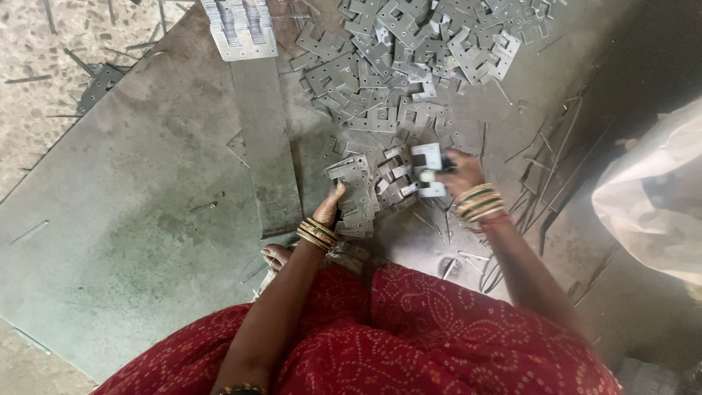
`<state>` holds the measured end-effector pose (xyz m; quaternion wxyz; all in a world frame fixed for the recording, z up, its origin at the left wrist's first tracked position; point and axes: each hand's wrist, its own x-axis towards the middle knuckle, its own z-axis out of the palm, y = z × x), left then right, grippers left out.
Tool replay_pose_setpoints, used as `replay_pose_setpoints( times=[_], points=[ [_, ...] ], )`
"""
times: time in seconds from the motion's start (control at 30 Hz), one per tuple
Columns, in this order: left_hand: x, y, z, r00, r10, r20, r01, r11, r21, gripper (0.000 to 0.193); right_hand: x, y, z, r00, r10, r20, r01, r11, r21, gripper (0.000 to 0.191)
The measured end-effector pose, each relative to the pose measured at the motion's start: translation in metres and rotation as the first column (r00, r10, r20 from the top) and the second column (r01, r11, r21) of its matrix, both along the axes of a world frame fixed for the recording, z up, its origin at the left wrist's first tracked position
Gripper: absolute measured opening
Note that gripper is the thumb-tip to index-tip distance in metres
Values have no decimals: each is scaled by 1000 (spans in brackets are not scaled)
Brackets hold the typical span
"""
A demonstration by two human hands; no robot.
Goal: The person sits on the floor and sorts a large pile of metal brackets. They pick up brackets one by one, inspect them, and stack them into neat piles. The person occasionally uses a metal rod to move brackets around.
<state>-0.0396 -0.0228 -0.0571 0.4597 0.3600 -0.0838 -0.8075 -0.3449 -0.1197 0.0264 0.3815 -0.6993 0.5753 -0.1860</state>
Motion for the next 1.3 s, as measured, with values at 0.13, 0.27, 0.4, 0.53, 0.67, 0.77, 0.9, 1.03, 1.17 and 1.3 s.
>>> replay_pose_setpoints(
  times=[0.13, 0.27, 0.4, 0.53, 0.67, 0.77, 0.9, 1.03, 1.17, 1.3],
  points=[
    [3, 3, 7, 1000, 12, 17, -13, 998, 63, 76, 57, 3, 3, 920, -24, -390, -22, 993, -113, 51],
    [6, 8, 14, 998, 64, -9, -63, 997, 52, 76, 84, 1, 16, 829, -27, -559, -18, 997, -75, 66],
    [5, 8, 15, 996, 93, 2, -93, 995, 25, 72, 80, -7, 9, 918, -10, -397, 22, 999, 27, 64],
    [6, 10, 12, 990, 140, 25, -139, 990, -19, 71, 46, -10, -13, 989, -94, -115, 119, 964, 236, 47],
    [12, 13, 7, 994, 87, 66, -88, 996, 26, 71, -53, 6, -11, 948, -155, 280, 231, 937, -264, 30],
    [14, 10, 5, 974, 44, 220, -32, 998, -59, 75, -154, 23, 24, 818, -480, 317, 568, 759, -318, 30],
    [25, -6, 21, 968, 110, 225, -91, 991, -95, 84, -240, 35, 68, 428, -639, 639, 888, 427, -168, 31],
    [61, -32, 67, 635, 63, 770, 280, 910, -305, 90, -189, 40, 67, 526, -645, 553, 826, 542, -154, 32],
    [99, -45, 111, 36, -76, 996, 816, 577, 14, 89, -15, 31, 35, 906, -291, 308, 354, 919, -173, 32],
    [109, -36, 120, -394, -61, 917, 831, 403, 383, 50, 154, 43, 9, 962, 254, -103, -257, 966, -11, 80]
  ],
)
